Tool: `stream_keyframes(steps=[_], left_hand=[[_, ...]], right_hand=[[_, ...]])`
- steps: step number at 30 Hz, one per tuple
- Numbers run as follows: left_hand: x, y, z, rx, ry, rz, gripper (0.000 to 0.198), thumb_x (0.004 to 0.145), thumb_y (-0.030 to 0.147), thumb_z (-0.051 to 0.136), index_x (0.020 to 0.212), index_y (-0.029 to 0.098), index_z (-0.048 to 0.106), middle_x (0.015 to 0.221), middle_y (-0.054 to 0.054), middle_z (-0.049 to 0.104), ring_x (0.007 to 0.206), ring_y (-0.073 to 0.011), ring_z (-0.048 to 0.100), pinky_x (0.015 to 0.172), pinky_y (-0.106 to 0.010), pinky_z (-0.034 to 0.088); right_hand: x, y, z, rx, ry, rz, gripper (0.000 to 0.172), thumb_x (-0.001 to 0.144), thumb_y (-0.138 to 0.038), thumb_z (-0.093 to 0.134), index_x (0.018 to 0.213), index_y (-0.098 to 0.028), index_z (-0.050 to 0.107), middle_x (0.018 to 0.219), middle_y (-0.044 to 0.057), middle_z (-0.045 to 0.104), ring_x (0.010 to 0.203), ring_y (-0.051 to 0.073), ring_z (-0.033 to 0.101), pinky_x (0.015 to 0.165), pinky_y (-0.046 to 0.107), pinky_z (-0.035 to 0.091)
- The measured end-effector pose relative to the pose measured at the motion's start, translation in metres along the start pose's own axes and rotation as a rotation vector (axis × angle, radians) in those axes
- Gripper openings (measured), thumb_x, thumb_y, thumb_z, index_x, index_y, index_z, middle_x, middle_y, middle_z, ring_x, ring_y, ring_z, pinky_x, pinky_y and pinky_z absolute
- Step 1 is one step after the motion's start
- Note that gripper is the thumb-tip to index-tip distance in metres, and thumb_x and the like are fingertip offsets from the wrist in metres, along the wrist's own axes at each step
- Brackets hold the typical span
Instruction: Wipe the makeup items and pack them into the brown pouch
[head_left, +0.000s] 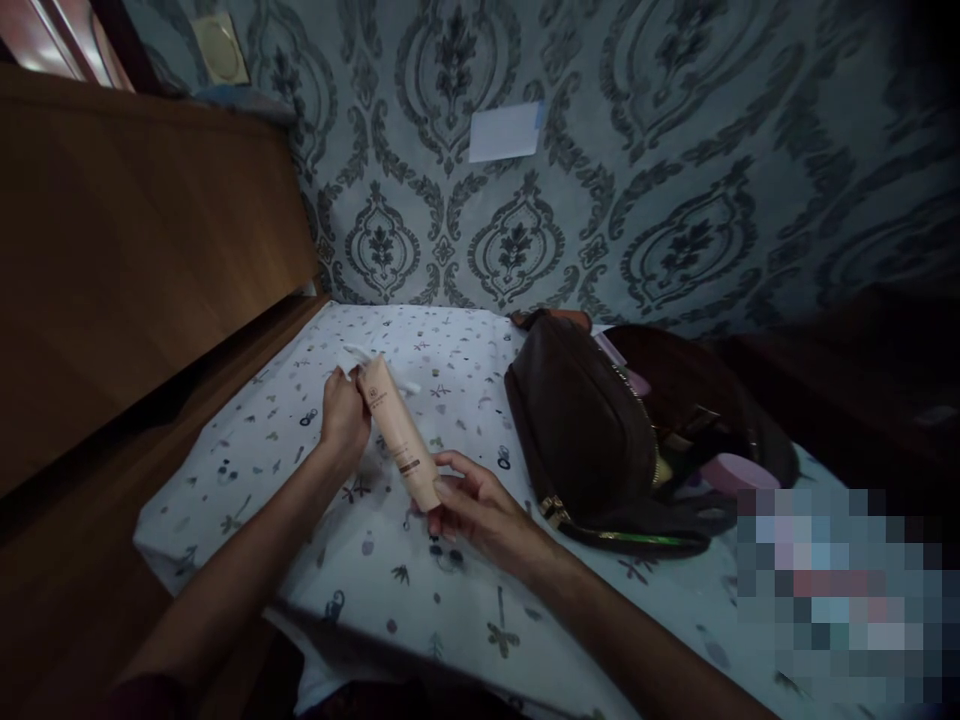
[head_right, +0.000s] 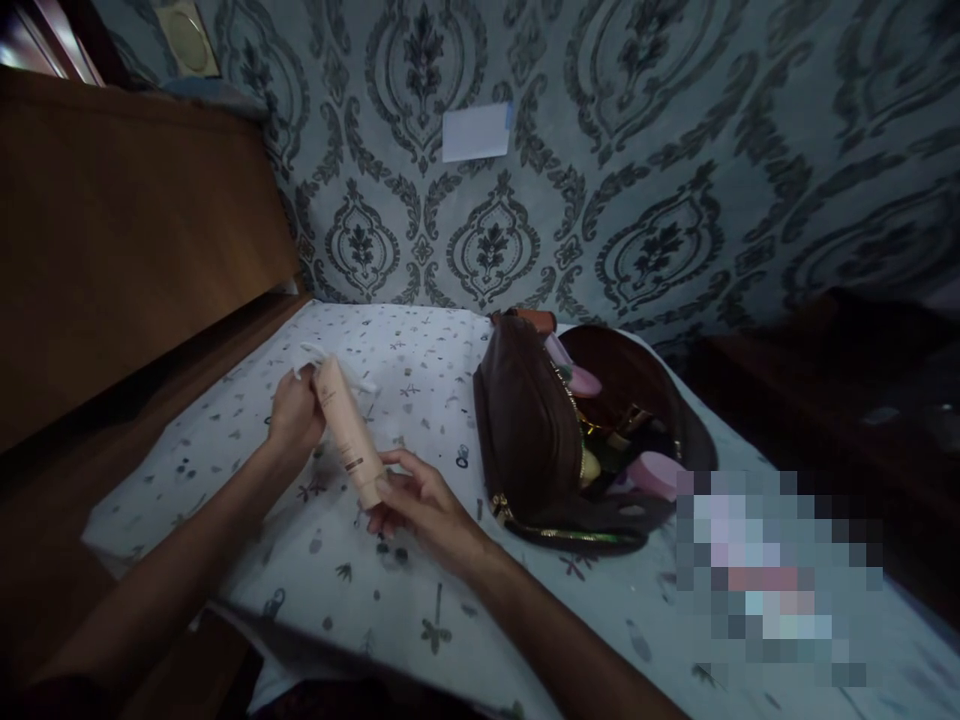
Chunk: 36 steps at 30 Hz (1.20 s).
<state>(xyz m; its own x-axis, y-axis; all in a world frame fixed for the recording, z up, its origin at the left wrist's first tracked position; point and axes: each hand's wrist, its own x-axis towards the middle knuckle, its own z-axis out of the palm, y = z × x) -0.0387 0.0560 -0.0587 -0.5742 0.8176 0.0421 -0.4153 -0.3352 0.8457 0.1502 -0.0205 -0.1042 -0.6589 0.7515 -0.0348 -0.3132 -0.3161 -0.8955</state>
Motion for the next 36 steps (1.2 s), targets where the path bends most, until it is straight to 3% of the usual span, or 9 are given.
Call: stream_keyframes(steps=[6,10,13,15,18,22,25,29,36], left_hand=[[-0.005,0.009,0.000,-0.072,0.005,-0.129,0.012,0.078,0.013,0.055,0.072,0.019,0.047,0.068,0.004,0.058,0.063,-0.0093,0.057,0.069,-0.022,0.051],[-0.063,0.000,-0.004,-0.017,-0.160,-0.262,0.014,0.075,0.019,0.067,0.075,0.019,0.052,0.068,0.002,0.059,0.059,-0.0123,0.058,0.061,-0.026,0.052],[-0.107,-0.014,-0.009,0.099,-0.390,-0.325,0.023,0.078,0.033,0.073,0.084,0.023,0.052,0.070,0.003,0.058,0.060,-0.0126,0.058,0.056,-0.023,0.049],[-0.118,-0.021,-0.010,0.124,-0.409,-0.321,0.030,0.080,0.042,0.072,0.086,0.025,0.048,0.071,0.005,0.056,0.056,-0.0110,0.054,0.052,-0.022,0.046],[-0.104,-0.021,-0.005,0.107,-0.319,-0.262,0.037,0.079,0.045,0.071,0.085,0.024,0.042,0.066,0.008,0.050,0.049,-0.0092,0.048,0.046,-0.020,0.041],[-0.061,-0.001,0.007,0.013,-0.144,-0.081,0.038,0.074,0.039,0.077,0.083,0.022,0.044,0.073,0.007,0.051,0.063,-0.0074,0.052,0.060,-0.017,0.045],[-0.044,0.013,0.010,-0.032,-0.139,-0.045,0.040,0.074,0.043,0.077,0.084,0.021,0.045,0.079,0.005,0.053,0.071,-0.0082,0.055,0.068,-0.018,0.047],[-0.058,0.011,0.005,0.054,-0.242,-0.065,0.044,0.075,0.055,0.073,0.092,0.021,0.052,0.081,0.003,0.058,0.073,-0.0117,0.058,0.069,-0.022,0.049],[-0.110,-0.010,-0.002,0.328,-0.505,-0.175,0.049,0.074,0.055,0.075,0.104,0.019,0.059,0.083,-0.003,0.068,0.081,-0.0214,0.067,0.072,-0.030,0.054]], right_hand=[[0.001,-0.006,0.001,0.160,0.132,0.002,0.052,0.071,-0.045,0.083,0.108,-0.019,0.056,0.082,0.007,0.073,0.061,0.011,0.062,0.058,0.022,0.042],[0.002,-0.011,0.000,0.221,0.223,-0.047,0.055,0.065,-0.042,0.088,0.106,-0.021,0.058,0.081,0.003,0.072,0.065,0.011,0.063,0.064,0.022,0.045],[0.002,-0.012,0.000,0.220,0.274,-0.093,0.054,0.064,-0.042,0.089,0.105,-0.023,0.060,0.078,-0.002,0.068,0.063,0.009,0.061,0.062,0.021,0.045],[0.002,-0.010,-0.001,0.172,0.268,-0.117,0.052,0.065,-0.043,0.088,0.105,-0.023,0.061,0.075,-0.004,0.065,0.061,0.009,0.059,0.059,0.021,0.043],[0.002,-0.006,0.000,0.045,0.219,-0.140,0.048,0.071,-0.048,0.083,0.105,-0.022,0.061,0.072,-0.003,0.063,0.058,0.009,0.057,0.054,0.021,0.040],[0.002,-0.001,0.000,-0.144,0.160,-0.133,0.050,0.077,-0.052,0.076,0.112,-0.021,0.057,0.072,-0.003,0.063,0.055,0.010,0.057,0.052,0.022,0.040],[0.004,0.003,0.001,-0.229,0.146,-0.182,0.055,0.076,-0.054,0.075,0.114,-0.021,0.056,0.075,-0.003,0.061,0.055,0.011,0.058,0.050,0.023,0.041],[0.005,0.005,0.003,-0.291,0.223,-0.245,0.049,0.077,-0.046,0.074,0.116,-0.022,0.056,0.078,-0.003,0.061,0.061,0.012,0.058,0.055,0.023,0.044],[-0.004,-0.005,0.009,-0.614,0.506,-0.531,0.045,0.076,-0.025,0.069,0.120,-0.021,0.060,0.111,0.006,0.068,0.097,0.020,0.063,0.087,0.033,0.050]])
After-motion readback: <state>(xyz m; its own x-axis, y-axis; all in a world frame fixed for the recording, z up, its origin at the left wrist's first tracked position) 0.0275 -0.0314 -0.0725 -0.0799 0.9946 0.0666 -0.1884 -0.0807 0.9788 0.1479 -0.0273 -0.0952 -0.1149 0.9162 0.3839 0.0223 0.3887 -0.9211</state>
